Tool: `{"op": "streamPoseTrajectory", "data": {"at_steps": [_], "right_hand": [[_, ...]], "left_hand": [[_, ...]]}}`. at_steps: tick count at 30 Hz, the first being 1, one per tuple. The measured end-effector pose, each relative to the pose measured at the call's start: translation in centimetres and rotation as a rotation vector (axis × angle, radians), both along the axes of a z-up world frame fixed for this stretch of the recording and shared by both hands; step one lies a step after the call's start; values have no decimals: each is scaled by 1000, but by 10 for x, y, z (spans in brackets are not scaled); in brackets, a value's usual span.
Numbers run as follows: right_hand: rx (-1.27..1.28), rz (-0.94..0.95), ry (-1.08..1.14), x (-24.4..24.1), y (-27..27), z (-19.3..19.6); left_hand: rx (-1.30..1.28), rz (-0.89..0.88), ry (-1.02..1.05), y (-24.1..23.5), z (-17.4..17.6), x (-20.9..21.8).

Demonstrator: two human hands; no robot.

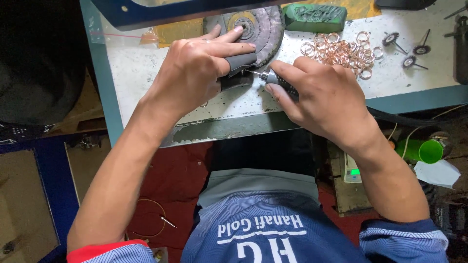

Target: The person uses a rotary tool with a wire brush to polish small copper-colored rings one by one. They hold each ring with a finger guard and rotate it against the spinning brush, then place the finished ring into a growing pile on the workbench.

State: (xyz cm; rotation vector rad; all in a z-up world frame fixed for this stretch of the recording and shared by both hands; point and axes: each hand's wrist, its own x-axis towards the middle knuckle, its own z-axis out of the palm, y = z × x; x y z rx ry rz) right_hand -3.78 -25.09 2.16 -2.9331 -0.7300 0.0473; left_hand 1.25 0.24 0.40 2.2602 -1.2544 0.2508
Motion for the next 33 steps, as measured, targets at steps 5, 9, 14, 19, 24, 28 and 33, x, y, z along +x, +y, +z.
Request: {"op": "streamPoseTrajectory", "data": {"at_steps": [5,9,14,19,24,28,33], "right_hand": [[-25,20,4,1,0,1],[-33,30,71,3,1,3],[-5,53,81,4,-2,2],[-1,66,72,5,-5,-2],[28,61,-9,4,-6,-5],[9,40,-15,3,-4,-3],[-26,26,22,2,-1,1]], "left_hand": [[4,-4,1,0,1,1],[33,-3,-25,1,1,1],[32,-5,-24,1,0,2],[18,-5,-20,0,1,1],[27,0,-21,0,0,1],[22,-6,-25,1,0,1],[2,-13,-8,0,2,0]]}}
